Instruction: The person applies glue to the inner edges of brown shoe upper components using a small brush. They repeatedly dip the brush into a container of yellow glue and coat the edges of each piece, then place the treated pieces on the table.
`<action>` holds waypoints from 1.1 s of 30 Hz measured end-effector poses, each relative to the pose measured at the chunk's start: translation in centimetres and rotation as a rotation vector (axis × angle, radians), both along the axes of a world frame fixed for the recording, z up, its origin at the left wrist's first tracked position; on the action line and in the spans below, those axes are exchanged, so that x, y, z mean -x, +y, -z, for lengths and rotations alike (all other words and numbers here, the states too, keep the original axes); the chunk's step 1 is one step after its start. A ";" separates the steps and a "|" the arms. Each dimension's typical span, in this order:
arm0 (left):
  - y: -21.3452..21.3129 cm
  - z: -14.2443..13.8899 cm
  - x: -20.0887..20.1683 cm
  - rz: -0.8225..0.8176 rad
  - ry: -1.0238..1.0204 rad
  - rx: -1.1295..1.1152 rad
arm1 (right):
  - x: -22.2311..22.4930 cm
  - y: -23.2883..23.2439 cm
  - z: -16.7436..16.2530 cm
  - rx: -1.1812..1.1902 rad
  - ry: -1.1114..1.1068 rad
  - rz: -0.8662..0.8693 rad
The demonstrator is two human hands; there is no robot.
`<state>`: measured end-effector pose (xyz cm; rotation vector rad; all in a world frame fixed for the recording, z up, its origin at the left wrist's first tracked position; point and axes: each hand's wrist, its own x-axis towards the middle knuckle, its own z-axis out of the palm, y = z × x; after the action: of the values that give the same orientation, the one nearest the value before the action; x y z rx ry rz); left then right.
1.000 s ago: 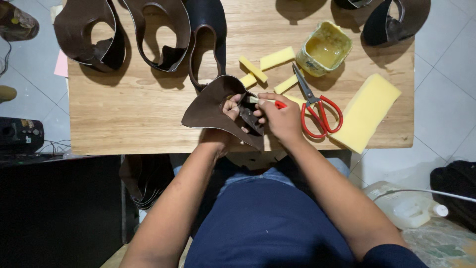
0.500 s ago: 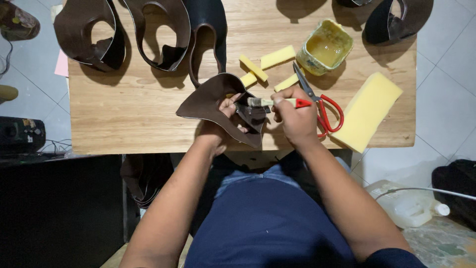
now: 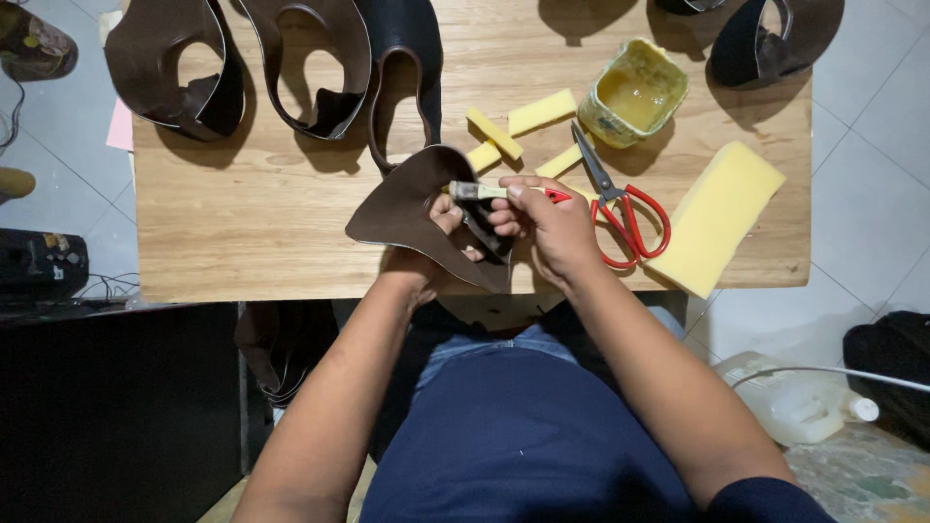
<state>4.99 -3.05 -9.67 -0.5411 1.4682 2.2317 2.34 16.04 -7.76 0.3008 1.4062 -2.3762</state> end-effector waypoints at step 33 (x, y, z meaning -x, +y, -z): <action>0.7 0.5 -0.9 -0.114 -0.038 -0.021 | -2.7 2.5 0.5 -0.371 0.339 -0.164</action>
<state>5.85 -2.32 -10.19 -0.6725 1.4268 2.3072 5.07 18.53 -8.30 -0.1313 1.9464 -2.0921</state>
